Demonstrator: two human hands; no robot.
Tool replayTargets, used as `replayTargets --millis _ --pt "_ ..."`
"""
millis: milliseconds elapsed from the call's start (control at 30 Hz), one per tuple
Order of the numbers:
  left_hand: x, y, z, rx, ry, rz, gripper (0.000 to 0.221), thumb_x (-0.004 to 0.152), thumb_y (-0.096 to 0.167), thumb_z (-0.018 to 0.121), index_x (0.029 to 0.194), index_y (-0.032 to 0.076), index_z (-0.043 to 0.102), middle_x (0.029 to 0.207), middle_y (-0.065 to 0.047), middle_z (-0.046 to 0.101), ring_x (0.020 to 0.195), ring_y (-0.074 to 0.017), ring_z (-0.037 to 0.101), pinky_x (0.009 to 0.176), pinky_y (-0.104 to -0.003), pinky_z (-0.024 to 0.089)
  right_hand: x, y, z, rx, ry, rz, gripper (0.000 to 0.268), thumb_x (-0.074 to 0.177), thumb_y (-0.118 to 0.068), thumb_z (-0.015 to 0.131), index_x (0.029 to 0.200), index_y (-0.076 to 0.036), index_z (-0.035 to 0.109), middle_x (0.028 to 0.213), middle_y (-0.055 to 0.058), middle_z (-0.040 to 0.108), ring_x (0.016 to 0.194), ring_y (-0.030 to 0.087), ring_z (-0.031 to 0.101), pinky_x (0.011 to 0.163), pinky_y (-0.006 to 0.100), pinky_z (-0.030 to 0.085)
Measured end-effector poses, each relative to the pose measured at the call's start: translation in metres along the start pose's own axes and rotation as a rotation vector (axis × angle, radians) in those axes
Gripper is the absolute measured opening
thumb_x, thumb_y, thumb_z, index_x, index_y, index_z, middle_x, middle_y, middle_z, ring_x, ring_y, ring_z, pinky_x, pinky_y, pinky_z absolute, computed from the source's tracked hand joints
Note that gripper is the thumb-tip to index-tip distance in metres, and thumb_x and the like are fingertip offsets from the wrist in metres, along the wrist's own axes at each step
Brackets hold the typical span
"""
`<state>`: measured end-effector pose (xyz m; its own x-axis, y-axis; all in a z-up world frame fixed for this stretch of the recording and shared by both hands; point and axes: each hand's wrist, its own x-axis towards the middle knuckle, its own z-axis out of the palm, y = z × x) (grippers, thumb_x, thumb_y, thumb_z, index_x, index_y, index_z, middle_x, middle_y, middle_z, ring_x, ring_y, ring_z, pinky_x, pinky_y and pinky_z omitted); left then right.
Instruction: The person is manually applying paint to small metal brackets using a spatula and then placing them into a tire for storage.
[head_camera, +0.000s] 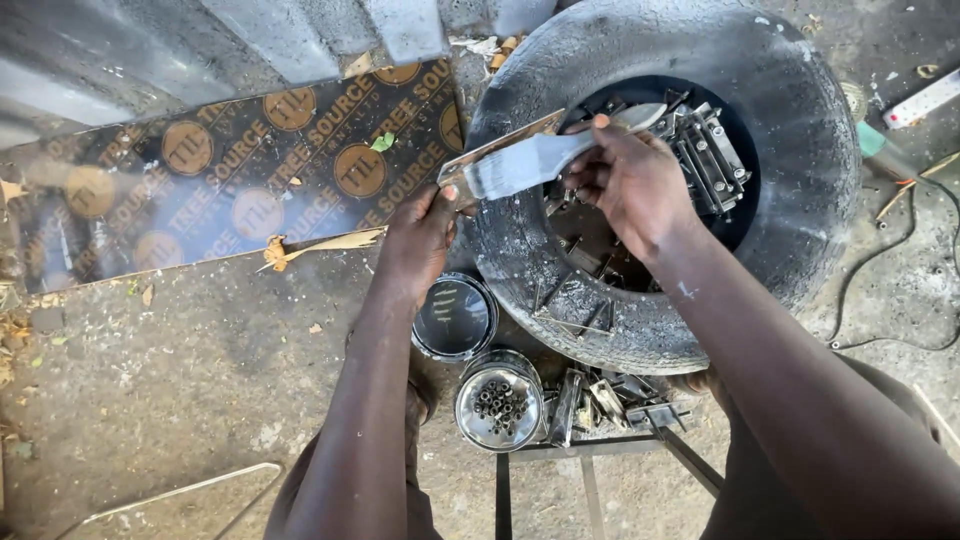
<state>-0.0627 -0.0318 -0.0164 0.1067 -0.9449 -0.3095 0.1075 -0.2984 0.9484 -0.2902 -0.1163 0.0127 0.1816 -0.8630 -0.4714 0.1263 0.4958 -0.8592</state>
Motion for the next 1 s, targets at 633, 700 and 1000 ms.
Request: replayTargets --millis 633,700,1000 --pt "0.004 -0.011 -0.031 -0.068 -0.051 0.047 0.026 0.111 0.021 0.052 0.101 0.002 0.066 0.094 -0.019 0.068 0.07 -0.0113 0.038 0.064 -0.025 0.038 0.02 0.006 -0.043 -0.044 0.153 -0.094 0.031 0.109 -0.03 0.049 0.121 -0.004 0.062 0.08 0.001 0.061 0.072 0.014 0.071 0.071 0.028 0.056" --pt "0.007 -0.021 -0.037 -0.033 -0.03 0.035 0.026 0.112 0.017 0.048 0.102 0.001 0.066 0.093 -0.019 0.068 0.068 -0.0109 0.039 0.064 -0.025 0.038 0.019 0.002 -0.047 -0.103 0.21 -0.159 0.03 0.11 -0.028 0.049 0.12 -0.004 0.063 0.08 0.001 0.062 0.071 0.013 0.072 0.07 0.026 0.056" --pt "-0.055 -0.01 -0.057 -0.022 0.046 -0.085 0.023 0.109 0.016 0.055 0.091 0.003 0.063 0.082 -0.012 0.058 0.067 -0.0095 0.041 0.063 -0.022 0.041 -0.008 0.05 0.017 -0.015 0.001 0.055 0.029 0.104 -0.031 0.06 0.111 -0.004 0.066 0.075 0.005 0.063 0.064 0.016 0.071 0.063 0.026 0.058"
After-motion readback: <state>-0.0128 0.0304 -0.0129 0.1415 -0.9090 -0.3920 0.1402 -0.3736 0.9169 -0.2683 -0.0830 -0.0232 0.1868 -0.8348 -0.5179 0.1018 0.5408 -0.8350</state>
